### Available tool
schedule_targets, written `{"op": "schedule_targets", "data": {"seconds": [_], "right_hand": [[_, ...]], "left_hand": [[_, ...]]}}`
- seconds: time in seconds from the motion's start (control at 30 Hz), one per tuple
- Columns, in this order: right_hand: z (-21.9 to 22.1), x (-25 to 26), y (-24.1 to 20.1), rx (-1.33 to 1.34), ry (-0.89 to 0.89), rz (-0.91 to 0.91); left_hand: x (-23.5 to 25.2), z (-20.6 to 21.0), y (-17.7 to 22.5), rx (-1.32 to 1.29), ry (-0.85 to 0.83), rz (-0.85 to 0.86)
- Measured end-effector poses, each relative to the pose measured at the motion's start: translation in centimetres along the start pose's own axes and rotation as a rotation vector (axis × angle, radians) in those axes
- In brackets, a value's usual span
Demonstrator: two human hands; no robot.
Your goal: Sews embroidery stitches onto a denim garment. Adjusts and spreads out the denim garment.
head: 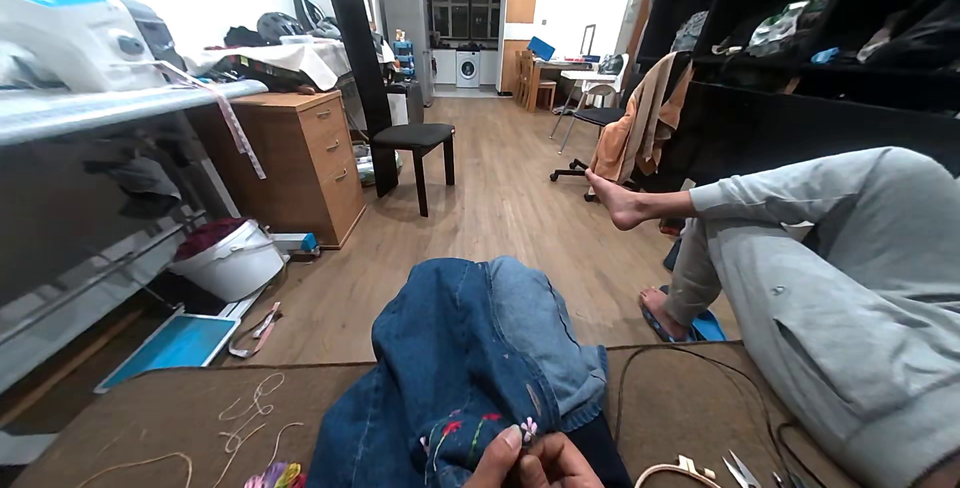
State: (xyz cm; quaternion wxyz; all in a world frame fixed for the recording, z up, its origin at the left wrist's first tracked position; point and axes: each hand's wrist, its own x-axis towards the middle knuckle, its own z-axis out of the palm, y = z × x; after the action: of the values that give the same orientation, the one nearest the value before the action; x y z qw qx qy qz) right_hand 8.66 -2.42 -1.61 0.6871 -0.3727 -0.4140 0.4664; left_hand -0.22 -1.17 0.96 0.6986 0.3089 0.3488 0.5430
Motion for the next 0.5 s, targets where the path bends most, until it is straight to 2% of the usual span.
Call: {"op": "schedule_targets", "data": {"seconds": [0.2, 0.5], "right_hand": [[-0.01, 0.11, -0.24, -0.025, 0.006, 0.013], [-0.09, 0.20, -0.08, 0.018, 0.027, -0.023]], "left_hand": [[0.05, -0.21, -0.27, 0.000, -0.009, 0.057], [0.16, 0.25, 0.10, -0.012, 0.001, 0.044]]}}
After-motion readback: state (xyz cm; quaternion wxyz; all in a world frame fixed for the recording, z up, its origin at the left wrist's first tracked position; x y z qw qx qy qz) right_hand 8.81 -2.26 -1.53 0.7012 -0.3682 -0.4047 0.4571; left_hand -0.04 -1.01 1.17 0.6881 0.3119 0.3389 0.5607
